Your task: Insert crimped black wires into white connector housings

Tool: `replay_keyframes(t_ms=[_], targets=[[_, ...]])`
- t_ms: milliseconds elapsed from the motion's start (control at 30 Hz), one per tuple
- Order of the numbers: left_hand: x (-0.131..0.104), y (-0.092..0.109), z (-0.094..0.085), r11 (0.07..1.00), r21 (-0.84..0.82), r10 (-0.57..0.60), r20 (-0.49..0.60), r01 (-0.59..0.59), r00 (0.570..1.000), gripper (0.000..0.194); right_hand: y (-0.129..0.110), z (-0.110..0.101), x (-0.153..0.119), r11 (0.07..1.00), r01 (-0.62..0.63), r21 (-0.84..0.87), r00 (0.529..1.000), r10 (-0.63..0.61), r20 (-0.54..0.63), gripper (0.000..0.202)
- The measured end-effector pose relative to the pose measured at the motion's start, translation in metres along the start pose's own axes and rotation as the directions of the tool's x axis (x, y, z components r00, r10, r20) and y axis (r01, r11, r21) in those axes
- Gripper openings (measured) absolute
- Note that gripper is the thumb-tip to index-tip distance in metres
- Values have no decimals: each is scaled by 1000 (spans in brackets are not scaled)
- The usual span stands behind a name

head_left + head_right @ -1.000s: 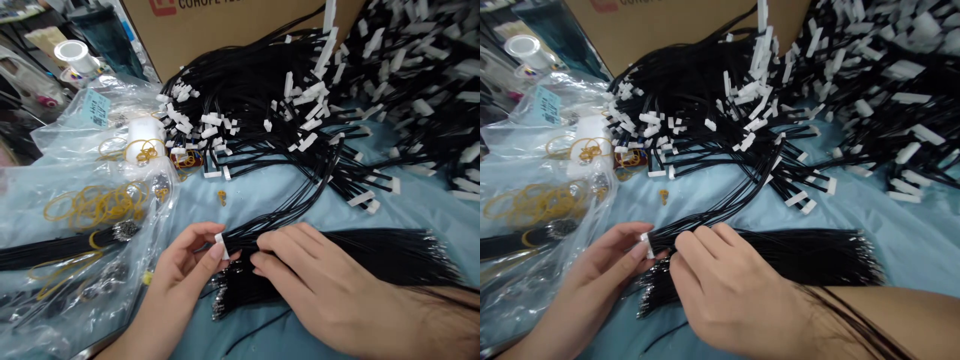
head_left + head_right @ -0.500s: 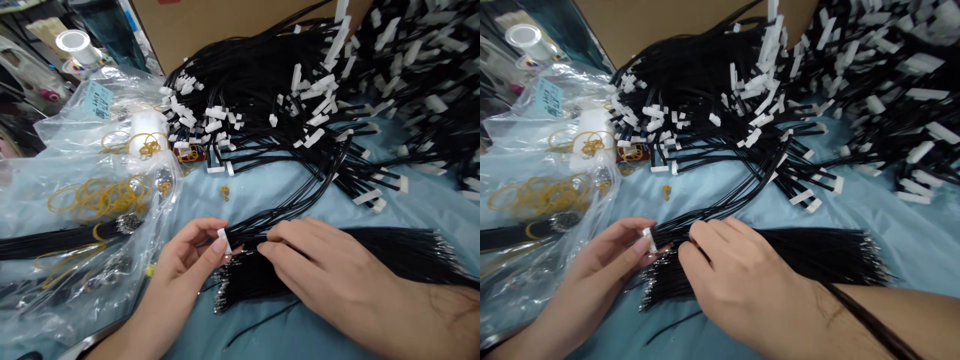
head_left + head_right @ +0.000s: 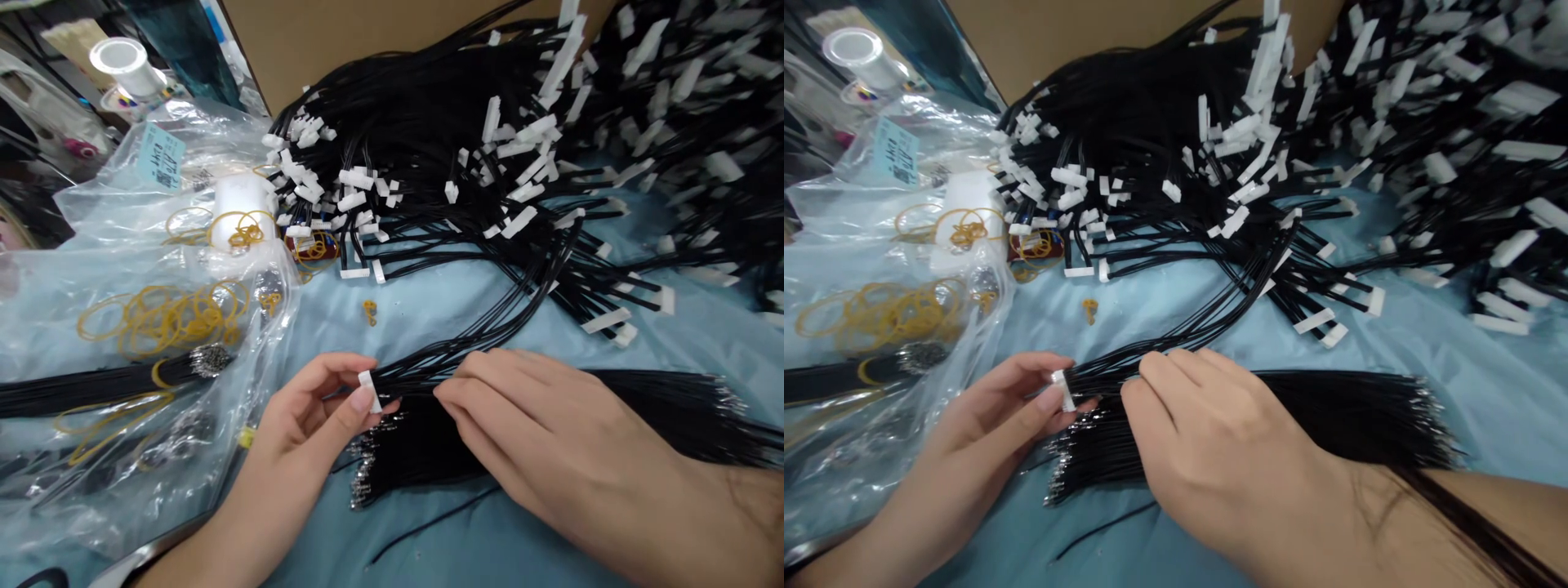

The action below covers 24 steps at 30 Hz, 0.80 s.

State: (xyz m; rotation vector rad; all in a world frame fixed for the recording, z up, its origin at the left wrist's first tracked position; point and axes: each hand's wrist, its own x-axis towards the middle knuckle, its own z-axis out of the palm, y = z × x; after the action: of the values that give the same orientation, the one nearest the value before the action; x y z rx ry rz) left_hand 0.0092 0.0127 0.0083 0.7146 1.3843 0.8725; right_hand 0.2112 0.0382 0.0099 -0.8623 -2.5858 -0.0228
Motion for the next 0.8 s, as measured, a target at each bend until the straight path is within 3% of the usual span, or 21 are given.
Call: replay_keyframes(t_ms=[633, 800], targets=[[2, -2, 2, 992, 104, 72, -34, -68, 997, 11, 0, -6, 7, 998, 51, -24, 998, -52, -27, 35], [5, -4, 2, 990, 101, 101, -42, -96, 994, 12, -2, -7, 1, 999, 41, 27, 999, -40, -11, 27]])
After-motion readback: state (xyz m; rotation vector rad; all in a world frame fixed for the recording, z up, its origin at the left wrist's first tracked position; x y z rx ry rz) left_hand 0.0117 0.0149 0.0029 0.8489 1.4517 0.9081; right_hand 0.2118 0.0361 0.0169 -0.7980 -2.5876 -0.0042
